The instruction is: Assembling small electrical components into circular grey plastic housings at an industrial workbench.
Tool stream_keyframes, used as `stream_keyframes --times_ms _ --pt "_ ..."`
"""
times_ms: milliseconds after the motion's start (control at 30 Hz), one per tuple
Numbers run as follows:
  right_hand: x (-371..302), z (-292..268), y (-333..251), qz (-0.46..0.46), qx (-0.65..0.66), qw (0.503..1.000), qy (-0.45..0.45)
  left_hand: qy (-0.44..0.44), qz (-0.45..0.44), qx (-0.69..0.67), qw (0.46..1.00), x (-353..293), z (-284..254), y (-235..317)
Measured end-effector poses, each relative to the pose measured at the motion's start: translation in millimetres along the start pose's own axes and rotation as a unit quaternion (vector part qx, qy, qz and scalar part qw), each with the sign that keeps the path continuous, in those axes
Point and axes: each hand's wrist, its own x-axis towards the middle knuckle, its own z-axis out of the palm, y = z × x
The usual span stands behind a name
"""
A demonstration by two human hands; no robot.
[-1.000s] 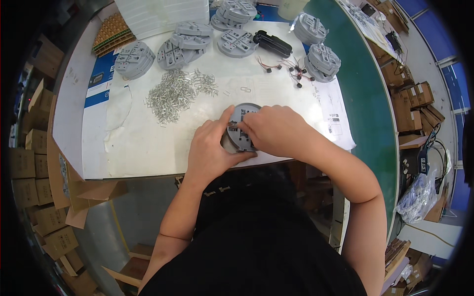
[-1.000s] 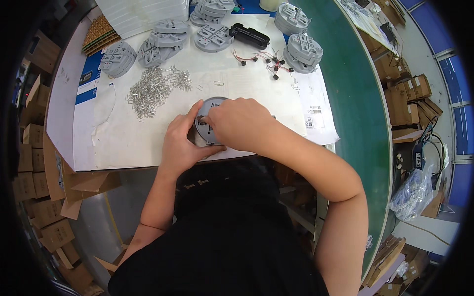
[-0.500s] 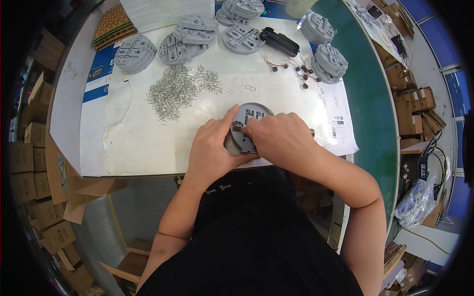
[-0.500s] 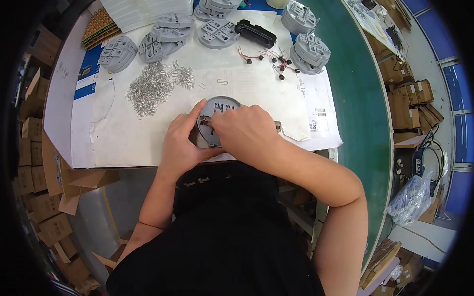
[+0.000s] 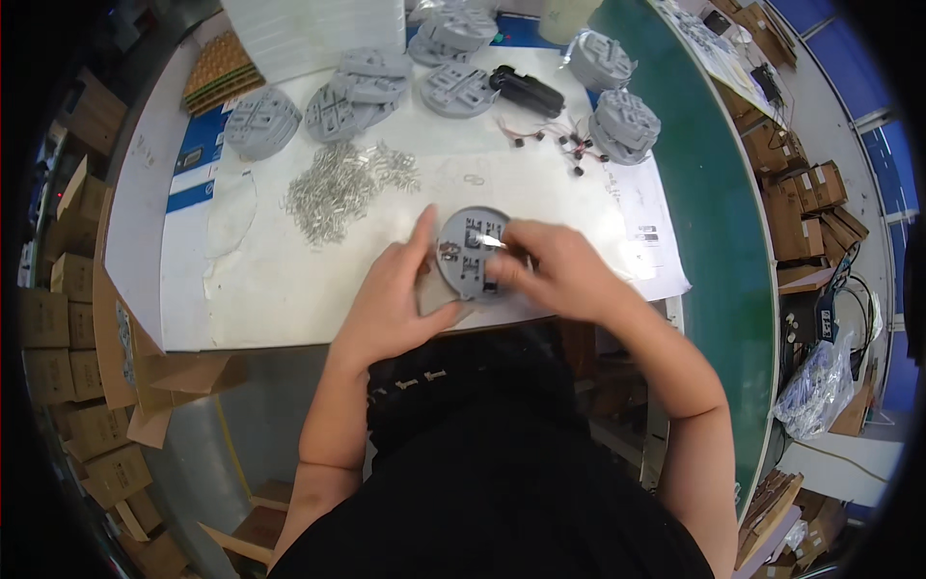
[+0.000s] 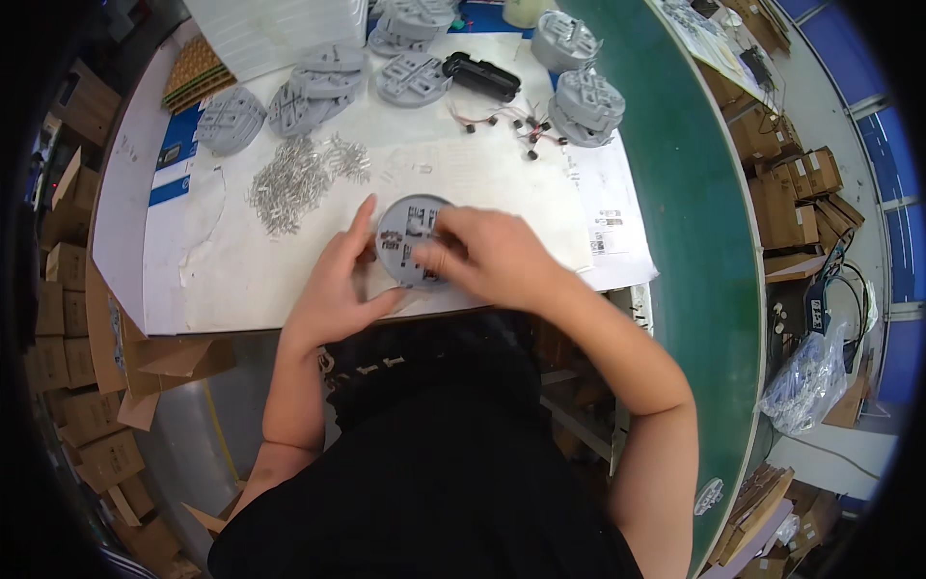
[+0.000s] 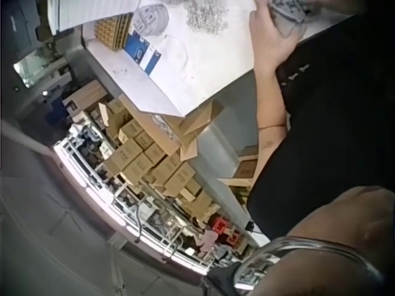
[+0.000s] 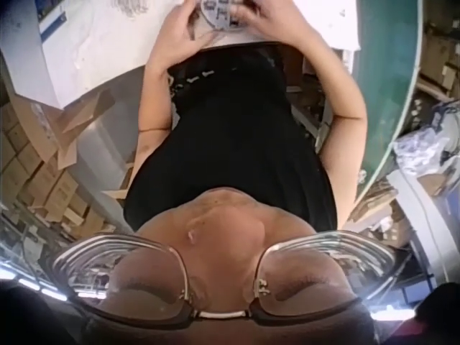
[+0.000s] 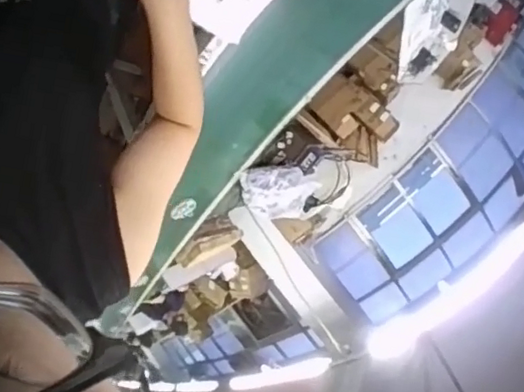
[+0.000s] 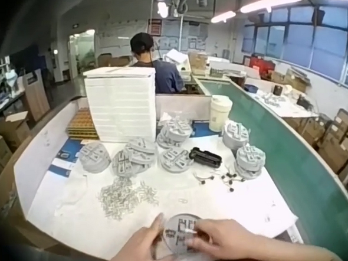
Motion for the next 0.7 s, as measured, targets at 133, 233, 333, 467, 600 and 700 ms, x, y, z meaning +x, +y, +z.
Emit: stream_keyframes --times_ms 133,233,333,467,600,700 --pt "-29.7 31.0 -12.2 -0.080 -0.081 0.992 0.063 0.024 -0.152 -0.074 0.985 1.8 10.8 -12.8" --pt "-33.0 37.7 -4.9 -0.128 -0.205 0.955 0.169 0.058 -0.059 -0.098 0.992 5.7 14.3 -8.9" --pt "-31.7 -0.6 19.9 0.023 0.001 0.960 0.278 0.015 -0.047 -0.018 0.999 17.8 3.2 14.0" --pt "-49.5 -128.0 182.5 0.156 0.005 0.822 0.548 0.040 -0.058 -0.025 0.997 9.3 0.4 1.1" --pt "-170.1 -220.3 365.0 0.487 -0.213 0.708 0.465 0.037 -0.026 -0.046 0.998 14.2 0.6 1.0" --pt "-128.1 -195.3 324.4 0.502 -0.310 0.648 0.481 0.041 -0.043 -0.035 0.998 6.4 -3.7 -2.5"
